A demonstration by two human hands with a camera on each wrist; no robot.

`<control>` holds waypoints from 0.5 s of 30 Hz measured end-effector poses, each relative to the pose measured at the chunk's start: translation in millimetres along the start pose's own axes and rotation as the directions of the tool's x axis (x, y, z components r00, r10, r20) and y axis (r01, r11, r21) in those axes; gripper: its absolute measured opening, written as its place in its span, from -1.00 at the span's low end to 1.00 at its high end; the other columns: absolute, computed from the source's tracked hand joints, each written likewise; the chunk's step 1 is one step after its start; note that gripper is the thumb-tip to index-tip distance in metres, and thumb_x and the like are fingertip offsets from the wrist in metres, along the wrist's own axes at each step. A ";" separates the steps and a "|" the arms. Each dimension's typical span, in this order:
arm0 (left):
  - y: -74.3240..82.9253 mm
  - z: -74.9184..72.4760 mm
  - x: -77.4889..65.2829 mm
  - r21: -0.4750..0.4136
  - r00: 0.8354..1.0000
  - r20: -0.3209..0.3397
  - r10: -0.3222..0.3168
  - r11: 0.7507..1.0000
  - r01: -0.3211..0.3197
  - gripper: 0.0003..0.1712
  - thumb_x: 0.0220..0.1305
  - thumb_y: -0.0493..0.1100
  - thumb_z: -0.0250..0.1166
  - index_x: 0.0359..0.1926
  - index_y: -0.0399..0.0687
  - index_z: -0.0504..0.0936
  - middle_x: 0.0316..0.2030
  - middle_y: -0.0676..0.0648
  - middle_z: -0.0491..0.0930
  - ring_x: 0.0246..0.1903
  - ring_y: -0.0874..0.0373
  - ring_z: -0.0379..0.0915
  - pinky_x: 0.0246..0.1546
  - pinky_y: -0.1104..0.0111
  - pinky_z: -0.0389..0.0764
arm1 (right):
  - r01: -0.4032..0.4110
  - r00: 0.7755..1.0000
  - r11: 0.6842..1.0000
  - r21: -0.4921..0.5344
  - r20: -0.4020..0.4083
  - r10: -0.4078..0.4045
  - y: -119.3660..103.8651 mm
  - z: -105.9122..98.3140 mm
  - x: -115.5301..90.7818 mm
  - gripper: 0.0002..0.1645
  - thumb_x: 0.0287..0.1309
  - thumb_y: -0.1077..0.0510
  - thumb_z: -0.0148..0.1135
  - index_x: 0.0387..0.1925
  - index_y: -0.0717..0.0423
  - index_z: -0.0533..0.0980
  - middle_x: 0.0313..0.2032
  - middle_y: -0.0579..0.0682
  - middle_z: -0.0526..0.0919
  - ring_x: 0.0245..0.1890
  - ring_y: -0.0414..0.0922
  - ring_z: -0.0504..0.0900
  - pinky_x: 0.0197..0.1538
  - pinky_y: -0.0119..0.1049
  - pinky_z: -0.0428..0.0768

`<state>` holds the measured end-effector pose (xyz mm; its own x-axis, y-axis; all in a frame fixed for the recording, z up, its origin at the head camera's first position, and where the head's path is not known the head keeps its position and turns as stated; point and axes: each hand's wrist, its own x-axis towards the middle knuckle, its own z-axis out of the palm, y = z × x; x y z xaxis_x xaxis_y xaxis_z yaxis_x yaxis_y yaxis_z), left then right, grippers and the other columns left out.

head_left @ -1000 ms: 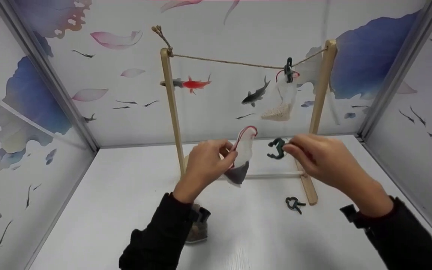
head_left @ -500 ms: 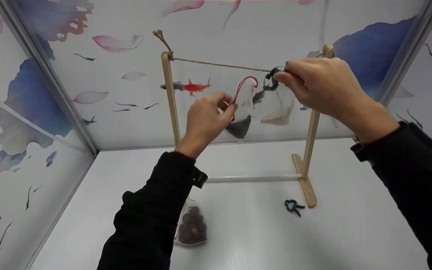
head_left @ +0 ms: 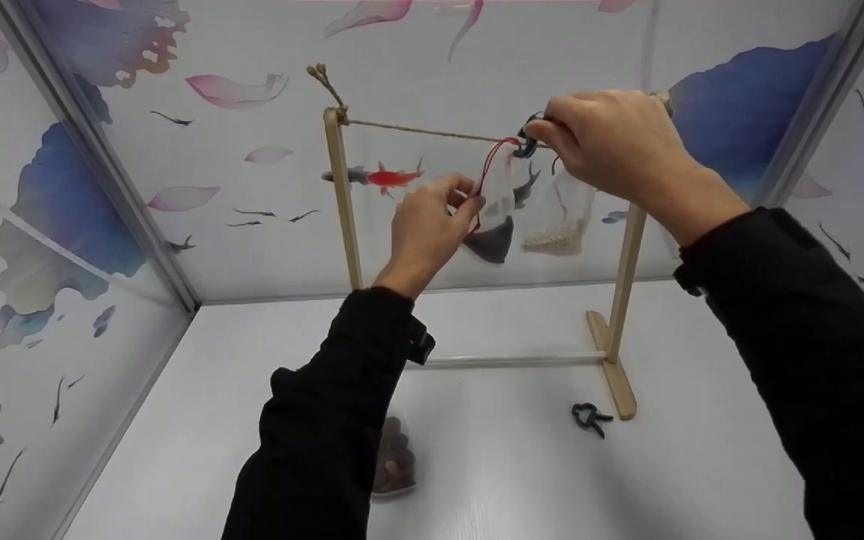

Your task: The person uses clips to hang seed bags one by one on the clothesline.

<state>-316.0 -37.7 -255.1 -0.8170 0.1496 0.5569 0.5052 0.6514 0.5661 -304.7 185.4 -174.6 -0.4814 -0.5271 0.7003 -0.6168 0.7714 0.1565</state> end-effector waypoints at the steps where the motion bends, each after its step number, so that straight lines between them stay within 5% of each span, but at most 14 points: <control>1: -0.7 0.8 1.0 -0.001 1.000 0.000 -0.007 1.000 0.007 -0.81 0.41 -0.06 0.34 -0.10 -0.05 0.74 -0.29 -0.01 0.75 -0.40 0.16 0.58 -0.36 0.28 0.49 | -0.004 1.000 1.000 -0.004 0.012 0.005 0.5 1.0 1.1 -0.58 0.51 0.00 0.11 -0.42 0.22 0.51 -0.63 0.04 0.42 -0.65 0.00 0.39 -0.53 -0.18 0.31; 15: 1.9 7.8 9.3 -0.022 0.999 0.036 -0.023 0.999 0.024 -0.79 0.44 -0.05 0.31 -0.04 -0.02 0.73 -0.20 -0.01 0.76 -0.35 0.17 0.61 -0.32 0.30 0.49 | -0.098 0.982 0.994 -0.047 0.154 0.105 0.4 7.4 13.3 -0.52 0.56 -0.10 0.00 -0.26 0.24 0.53 -0.46 0.13 0.51 -0.47 0.10 0.51 -0.40 -0.02 0.49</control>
<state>-324.8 -29.3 -253.7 -0.8377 0.1613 0.5217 0.4919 0.6379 0.5925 -316.0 176.0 -170.4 -0.6335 -0.4922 0.5970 -0.5367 0.8353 0.1193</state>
